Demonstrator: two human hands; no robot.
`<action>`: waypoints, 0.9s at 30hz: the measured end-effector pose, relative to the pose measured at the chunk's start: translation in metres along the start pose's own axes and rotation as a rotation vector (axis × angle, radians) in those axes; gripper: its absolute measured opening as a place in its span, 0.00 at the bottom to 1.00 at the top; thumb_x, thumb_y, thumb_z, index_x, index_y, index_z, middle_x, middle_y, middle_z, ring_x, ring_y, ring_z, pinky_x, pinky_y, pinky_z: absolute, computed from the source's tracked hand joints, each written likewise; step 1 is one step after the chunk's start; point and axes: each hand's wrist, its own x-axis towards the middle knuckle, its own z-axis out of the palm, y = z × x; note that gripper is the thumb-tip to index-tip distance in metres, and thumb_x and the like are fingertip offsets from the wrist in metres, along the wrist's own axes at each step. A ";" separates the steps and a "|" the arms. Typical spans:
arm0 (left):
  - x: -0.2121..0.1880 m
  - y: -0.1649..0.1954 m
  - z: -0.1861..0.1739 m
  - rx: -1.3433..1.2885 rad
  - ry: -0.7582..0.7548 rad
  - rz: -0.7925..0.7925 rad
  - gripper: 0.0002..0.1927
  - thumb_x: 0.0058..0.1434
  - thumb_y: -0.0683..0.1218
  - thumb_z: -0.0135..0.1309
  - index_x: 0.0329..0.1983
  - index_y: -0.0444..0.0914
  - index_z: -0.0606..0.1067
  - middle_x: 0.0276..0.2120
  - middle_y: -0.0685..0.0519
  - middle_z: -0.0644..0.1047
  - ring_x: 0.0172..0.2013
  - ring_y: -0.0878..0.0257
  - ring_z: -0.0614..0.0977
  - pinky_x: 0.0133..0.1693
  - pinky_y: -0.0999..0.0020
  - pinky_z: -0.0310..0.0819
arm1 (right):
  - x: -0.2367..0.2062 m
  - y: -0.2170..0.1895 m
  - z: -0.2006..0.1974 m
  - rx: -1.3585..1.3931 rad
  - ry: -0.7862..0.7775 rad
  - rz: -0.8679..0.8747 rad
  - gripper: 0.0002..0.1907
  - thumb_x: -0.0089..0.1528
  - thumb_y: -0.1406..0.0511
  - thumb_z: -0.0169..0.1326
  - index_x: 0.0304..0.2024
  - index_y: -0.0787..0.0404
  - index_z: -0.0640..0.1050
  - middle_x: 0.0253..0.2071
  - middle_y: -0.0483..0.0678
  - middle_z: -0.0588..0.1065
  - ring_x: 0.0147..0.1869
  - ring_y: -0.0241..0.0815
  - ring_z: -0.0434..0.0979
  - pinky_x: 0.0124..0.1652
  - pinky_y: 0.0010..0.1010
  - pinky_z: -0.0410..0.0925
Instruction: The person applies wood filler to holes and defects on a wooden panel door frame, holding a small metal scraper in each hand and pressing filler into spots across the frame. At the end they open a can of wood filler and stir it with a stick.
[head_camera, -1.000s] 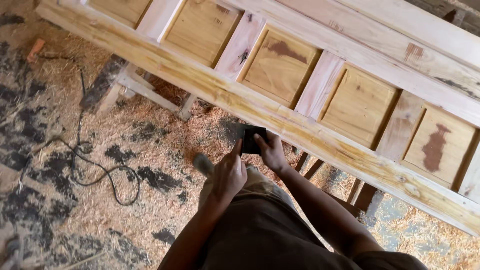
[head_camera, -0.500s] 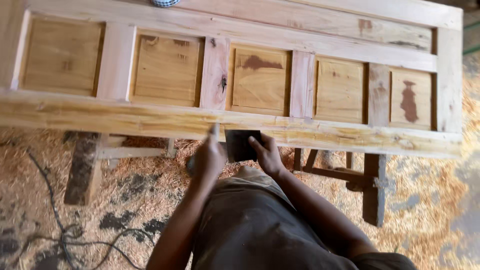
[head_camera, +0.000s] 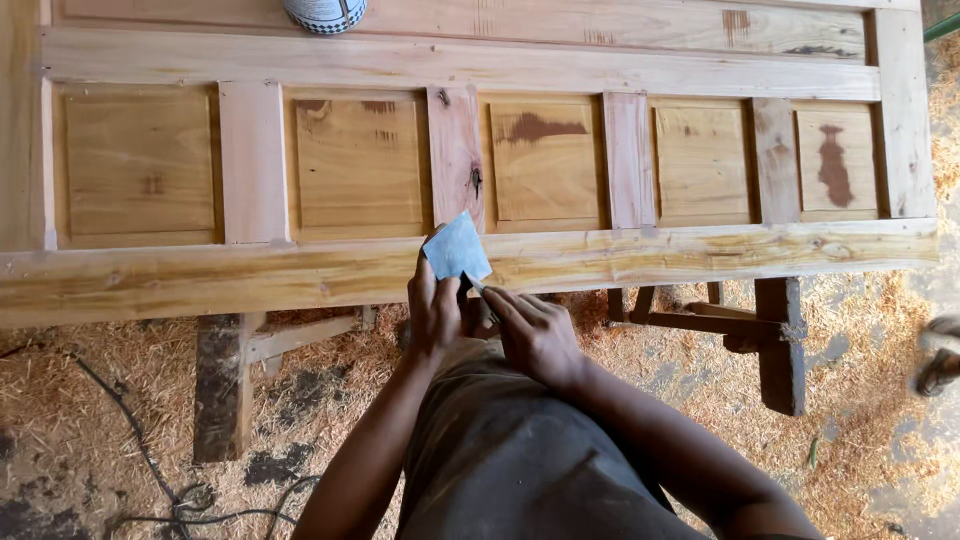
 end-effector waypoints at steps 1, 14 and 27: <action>0.001 0.001 0.003 0.010 -0.005 -0.015 0.27 0.65 0.39 0.40 0.68 0.31 0.66 0.49 0.43 0.81 0.46 0.56 0.82 0.49 0.63 0.76 | 0.001 0.008 0.002 0.017 0.001 0.022 0.25 0.58 0.74 0.56 0.59 0.71 0.74 0.49 0.59 0.80 0.39 0.50 0.81 0.36 0.39 0.75; 0.055 0.012 0.059 0.140 0.144 0.198 0.29 0.67 0.36 0.39 0.73 0.31 0.60 0.46 0.47 0.79 0.38 0.67 0.79 0.37 0.71 0.74 | 0.028 0.073 -0.031 0.075 0.148 -0.122 0.24 0.56 0.75 0.53 0.56 0.71 0.74 0.48 0.61 0.80 0.38 0.52 0.81 0.34 0.39 0.74; 0.076 0.032 0.040 -0.678 -0.011 -0.500 0.20 0.60 0.41 0.45 0.56 0.34 0.71 0.27 0.51 0.75 0.15 0.69 0.70 0.15 0.75 0.62 | 0.085 0.207 -0.015 1.359 0.389 0.702 0.08 0.72 0.66 0.50 0.47 0.66 0.76 0.39 0.45 0.78 0.39 0.34 0.78 0.39 0.28 0.73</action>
